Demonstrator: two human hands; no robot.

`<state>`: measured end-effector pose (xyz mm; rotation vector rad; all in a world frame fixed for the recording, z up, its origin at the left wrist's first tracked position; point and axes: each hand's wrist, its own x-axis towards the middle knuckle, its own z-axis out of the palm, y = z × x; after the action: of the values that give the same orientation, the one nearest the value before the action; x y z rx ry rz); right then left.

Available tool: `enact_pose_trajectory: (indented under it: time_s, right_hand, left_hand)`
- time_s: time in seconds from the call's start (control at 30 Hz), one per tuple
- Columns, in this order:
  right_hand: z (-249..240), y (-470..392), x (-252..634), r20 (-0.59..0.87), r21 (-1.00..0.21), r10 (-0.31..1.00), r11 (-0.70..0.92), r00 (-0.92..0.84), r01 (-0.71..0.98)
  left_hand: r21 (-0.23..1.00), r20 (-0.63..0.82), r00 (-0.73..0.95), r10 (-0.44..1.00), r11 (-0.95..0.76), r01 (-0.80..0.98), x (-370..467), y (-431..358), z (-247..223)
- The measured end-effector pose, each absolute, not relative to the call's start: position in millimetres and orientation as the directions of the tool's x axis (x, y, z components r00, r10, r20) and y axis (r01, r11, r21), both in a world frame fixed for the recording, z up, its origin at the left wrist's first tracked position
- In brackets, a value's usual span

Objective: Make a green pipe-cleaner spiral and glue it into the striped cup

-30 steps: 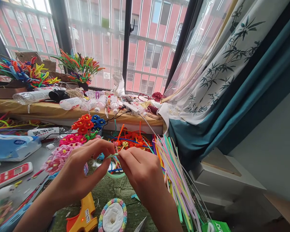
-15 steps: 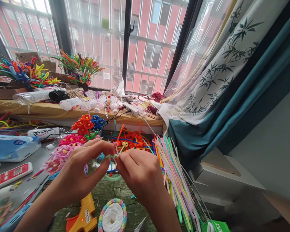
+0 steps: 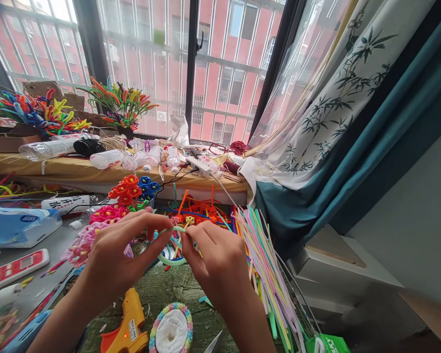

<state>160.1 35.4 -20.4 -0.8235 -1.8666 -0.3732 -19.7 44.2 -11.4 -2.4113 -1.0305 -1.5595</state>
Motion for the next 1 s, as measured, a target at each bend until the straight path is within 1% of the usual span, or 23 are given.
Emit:
enact_pose_trajectory:
  time_s: [0.13, 0.3, 0.53, 0.73, 0.83, 1.0]
  right_hand:
    - [-19.3, 36.4, 159.9, 0.890, -0.137, 0.389, 0.724, -0.237, 0.677]
    - [-20.8, 36.8, 160.6, 0.888, -0.136, 0.393, 0.722, -0.240, 0.679]
    - [-22.9, 33.7, 162.3, 0.857, -0.192, 0.452, 0.728, -0.250, 0.658]
    - [-23.1, 36.2, 165.5, 0.850, -0.149, 0.431, 0.748, -0.302, 0.647]
    - [-24.6, 37.8, 165.9, 0.855, -0.131, 0.421, 0.741, -0.304, 0.659]
    - [-26.3, 37.9, 165.0, 0.860, -0.106, 0.407, 0.733, -0.309, 0.671]
  left_hand:
    - [0.216, 0.852, 0.277, 0.444, -0.781, 0.586, -18.8, 45.0, -7.3]
    - [0.201, 0.846, 0.299, 0.441, -0.784, 0.588, -19.5, 45.2, -8.0]
    - [0.192, 0.822, 0.346, 0.452, -0.792, 0.579, -23.7, 44.3, -9.3]
    - [0.211, 0.802, 0.356, 0.480, -0.785, 0.583, -23.8, 45.1, -9.6]
    - [0.212, 0.784, 0.379, 0.491, -0.786, 0.580, -23.1, 45.7, -10.2]
    - [0.225, 0.790, 0.365, 0.492, -0.787, 0.575, -22.8, 47.0, -13.9]
